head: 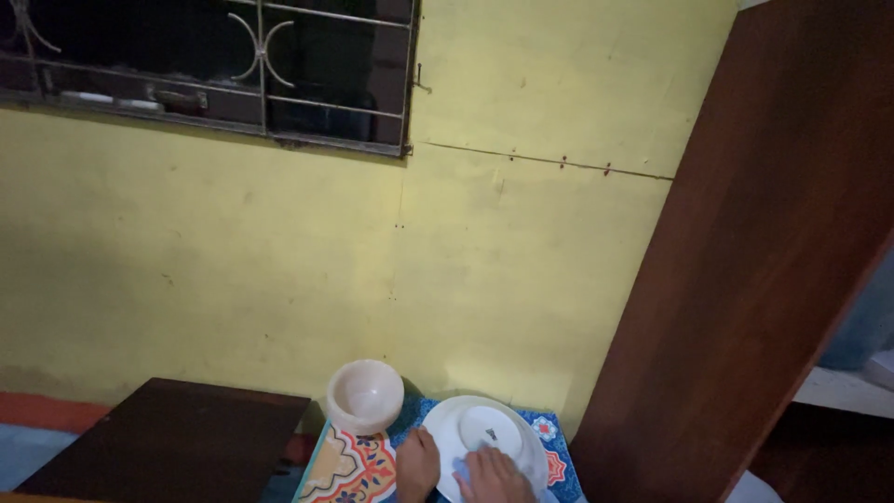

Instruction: The person wipes a stack of white plates with a blue cloth on a small table. They flip each plate to wipe both sides and then place it back on the stack. The activity continues throughout the clip.

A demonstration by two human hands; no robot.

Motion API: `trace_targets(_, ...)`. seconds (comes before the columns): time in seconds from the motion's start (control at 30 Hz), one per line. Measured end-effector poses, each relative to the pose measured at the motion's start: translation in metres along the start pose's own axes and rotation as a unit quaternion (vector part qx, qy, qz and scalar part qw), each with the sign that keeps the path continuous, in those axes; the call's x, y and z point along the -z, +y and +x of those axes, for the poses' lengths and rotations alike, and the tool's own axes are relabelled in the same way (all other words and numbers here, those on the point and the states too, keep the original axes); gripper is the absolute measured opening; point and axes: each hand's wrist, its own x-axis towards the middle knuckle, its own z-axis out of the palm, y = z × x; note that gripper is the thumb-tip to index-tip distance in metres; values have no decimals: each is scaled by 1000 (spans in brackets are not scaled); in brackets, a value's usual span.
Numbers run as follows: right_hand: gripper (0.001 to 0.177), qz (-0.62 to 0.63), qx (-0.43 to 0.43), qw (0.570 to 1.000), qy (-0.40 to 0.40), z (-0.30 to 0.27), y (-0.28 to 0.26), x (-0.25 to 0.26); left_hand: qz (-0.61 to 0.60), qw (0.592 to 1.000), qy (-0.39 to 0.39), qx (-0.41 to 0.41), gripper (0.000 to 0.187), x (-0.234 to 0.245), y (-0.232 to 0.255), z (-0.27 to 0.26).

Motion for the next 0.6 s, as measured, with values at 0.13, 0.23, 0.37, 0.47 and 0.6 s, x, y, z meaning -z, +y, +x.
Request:
trace_targets(0.13, 35, 8, 168, 978, 126, 24, -20, 4, 103, 988, -18, -112, 28, -41, -49, 34)
trace_targets(0.23, 36, 22, 180, 976, 117, 36, -28, -1, 117, 980, -20, -160, 22, -59, -66, 47)
trace_targets(0.37, 40, 127, 126, 975, 132, 51, -26, -22, 3, 999, -37, -2, 46, -49, -51, 40)
trace_targets(0.47, 34, 237, 46, 970, 14, 78, -35, 33, 11, 999, -23, -22, 51, -38, -39, 30)
trace_targets(0.6, 36, 196, 32, 980, -23, 99, -10, -23, 17, 999, -35, 8, 51, -26, -26, 23)
